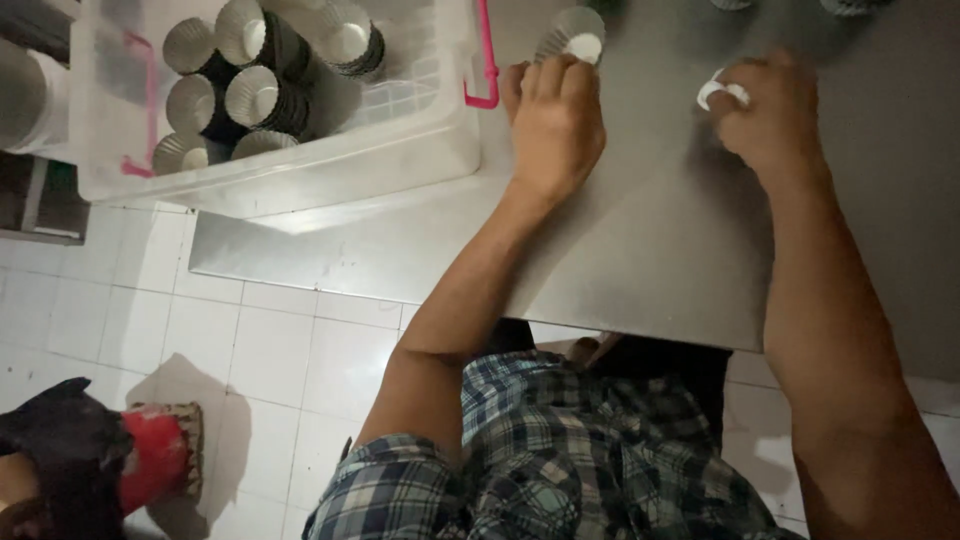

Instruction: Cleaning metal cupcake liners using a white cloth on a stainless steel table

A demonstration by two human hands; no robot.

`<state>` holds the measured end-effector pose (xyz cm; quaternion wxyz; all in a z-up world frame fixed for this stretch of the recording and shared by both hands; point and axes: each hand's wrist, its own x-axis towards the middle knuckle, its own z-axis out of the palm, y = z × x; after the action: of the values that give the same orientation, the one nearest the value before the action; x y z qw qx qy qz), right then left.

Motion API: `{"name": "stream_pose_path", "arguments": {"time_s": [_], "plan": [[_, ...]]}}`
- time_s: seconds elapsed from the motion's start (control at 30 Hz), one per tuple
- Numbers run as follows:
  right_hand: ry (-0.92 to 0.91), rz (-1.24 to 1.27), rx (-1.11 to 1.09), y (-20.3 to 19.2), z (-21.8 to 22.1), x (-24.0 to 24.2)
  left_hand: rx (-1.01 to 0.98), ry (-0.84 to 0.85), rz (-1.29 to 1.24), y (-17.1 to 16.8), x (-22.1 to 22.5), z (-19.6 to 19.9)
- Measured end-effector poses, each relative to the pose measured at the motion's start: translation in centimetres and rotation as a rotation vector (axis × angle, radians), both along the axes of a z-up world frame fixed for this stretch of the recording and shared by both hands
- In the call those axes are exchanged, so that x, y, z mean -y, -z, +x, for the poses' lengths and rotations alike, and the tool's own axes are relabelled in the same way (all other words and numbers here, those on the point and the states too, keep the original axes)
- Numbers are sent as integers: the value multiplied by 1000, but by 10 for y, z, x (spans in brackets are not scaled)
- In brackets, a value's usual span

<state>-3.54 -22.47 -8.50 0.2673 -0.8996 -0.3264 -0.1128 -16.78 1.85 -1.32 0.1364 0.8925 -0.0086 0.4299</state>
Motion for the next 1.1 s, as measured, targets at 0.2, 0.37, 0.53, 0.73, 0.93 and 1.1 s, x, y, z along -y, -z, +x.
{"name": "stream_pose_path", "arguments": {"time_s": [0.2,0.37,0.53,0.73,0.93,1.1], "plan": [[-11,893,-719,-63,-36,-16,65,531,-988,-17,2,-9],[-118,1156,-591,-82,-70,-46,-46,762,-1633,-5,19,-5],[-338,503,204,-97,-102,-81,-186,750,-1722,1,37,-8],[-326,466,132,-104,-107,-89,-118,951,-1814,-5,40,-13],[-261,554,35,-104,-99,-84,-165,965,-1800,-2,47,-14],[-87,800,-328,-86,-84,-77,-211,1041,-1867,0,50,-15]]}}
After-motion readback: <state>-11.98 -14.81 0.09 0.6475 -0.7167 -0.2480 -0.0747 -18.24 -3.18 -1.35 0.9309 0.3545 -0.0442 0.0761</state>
